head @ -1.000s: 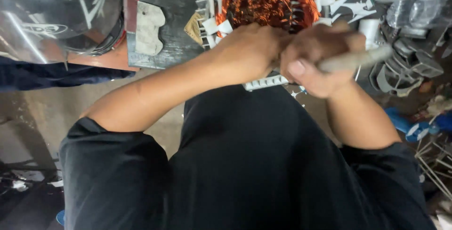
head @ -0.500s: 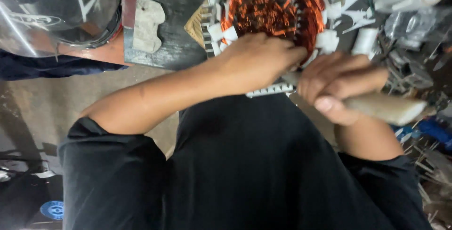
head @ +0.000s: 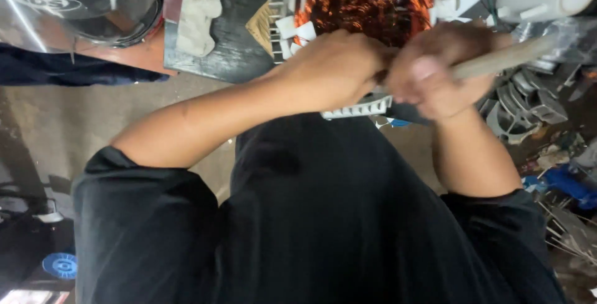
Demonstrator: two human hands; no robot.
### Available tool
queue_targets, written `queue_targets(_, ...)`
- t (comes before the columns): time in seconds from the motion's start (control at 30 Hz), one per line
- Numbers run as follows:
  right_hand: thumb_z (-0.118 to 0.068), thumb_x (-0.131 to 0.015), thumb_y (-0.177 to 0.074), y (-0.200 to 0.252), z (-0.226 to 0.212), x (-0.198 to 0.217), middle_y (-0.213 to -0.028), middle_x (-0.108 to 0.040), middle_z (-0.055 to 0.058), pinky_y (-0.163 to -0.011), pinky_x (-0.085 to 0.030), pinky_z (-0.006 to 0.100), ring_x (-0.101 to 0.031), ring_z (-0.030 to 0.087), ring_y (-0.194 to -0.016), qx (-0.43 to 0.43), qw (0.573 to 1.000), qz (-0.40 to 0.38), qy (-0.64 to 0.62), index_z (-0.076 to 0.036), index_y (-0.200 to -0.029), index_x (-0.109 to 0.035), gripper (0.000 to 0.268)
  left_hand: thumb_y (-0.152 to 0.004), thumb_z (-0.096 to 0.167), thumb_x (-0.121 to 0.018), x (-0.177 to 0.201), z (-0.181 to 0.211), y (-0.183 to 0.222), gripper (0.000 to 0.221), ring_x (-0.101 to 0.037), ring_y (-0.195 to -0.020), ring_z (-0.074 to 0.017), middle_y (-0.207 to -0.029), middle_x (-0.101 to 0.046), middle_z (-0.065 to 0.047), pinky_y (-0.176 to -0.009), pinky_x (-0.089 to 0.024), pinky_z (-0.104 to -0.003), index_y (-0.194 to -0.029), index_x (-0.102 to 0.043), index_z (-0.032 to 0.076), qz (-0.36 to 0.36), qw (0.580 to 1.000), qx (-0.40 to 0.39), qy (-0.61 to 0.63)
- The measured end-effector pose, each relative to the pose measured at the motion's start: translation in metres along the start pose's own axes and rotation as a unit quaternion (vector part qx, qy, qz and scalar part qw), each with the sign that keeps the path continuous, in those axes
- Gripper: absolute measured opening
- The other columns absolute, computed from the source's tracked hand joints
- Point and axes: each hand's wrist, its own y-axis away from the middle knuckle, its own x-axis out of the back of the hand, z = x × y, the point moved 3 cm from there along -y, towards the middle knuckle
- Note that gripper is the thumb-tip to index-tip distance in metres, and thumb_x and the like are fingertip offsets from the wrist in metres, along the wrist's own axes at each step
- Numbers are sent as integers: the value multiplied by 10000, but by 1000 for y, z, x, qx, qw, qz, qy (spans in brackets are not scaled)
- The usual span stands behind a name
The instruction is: Winding copper wire into a motor stator and using a mallet to seat the windings.
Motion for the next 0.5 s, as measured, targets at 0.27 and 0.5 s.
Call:
queue_targets(0.27,-388,-401,-940,57,-122,27,-419,-497,-139,-358,-511,113,-606,-9,-344,24,956,-180,232,-263,-481,-382,476,-1033,163,-562,-5,-6,0,104,-599,-567,-234,-693,-598,-37,-439,-442,-404,-961,-608,104,66,983,-111,-128)
queue_targets(0.5,-355,-371,-896,52,-97,36,-394,-369,-90,-316,-455,222,-371,61,-278,37,981,-88,166,-237,-529,-422,388,-1006,162,-558,-17,8,9,112,-646,-610,-256,-799,-659,-52,-386,-503,-381,-1007,-600,58,114,961,-158,-195)
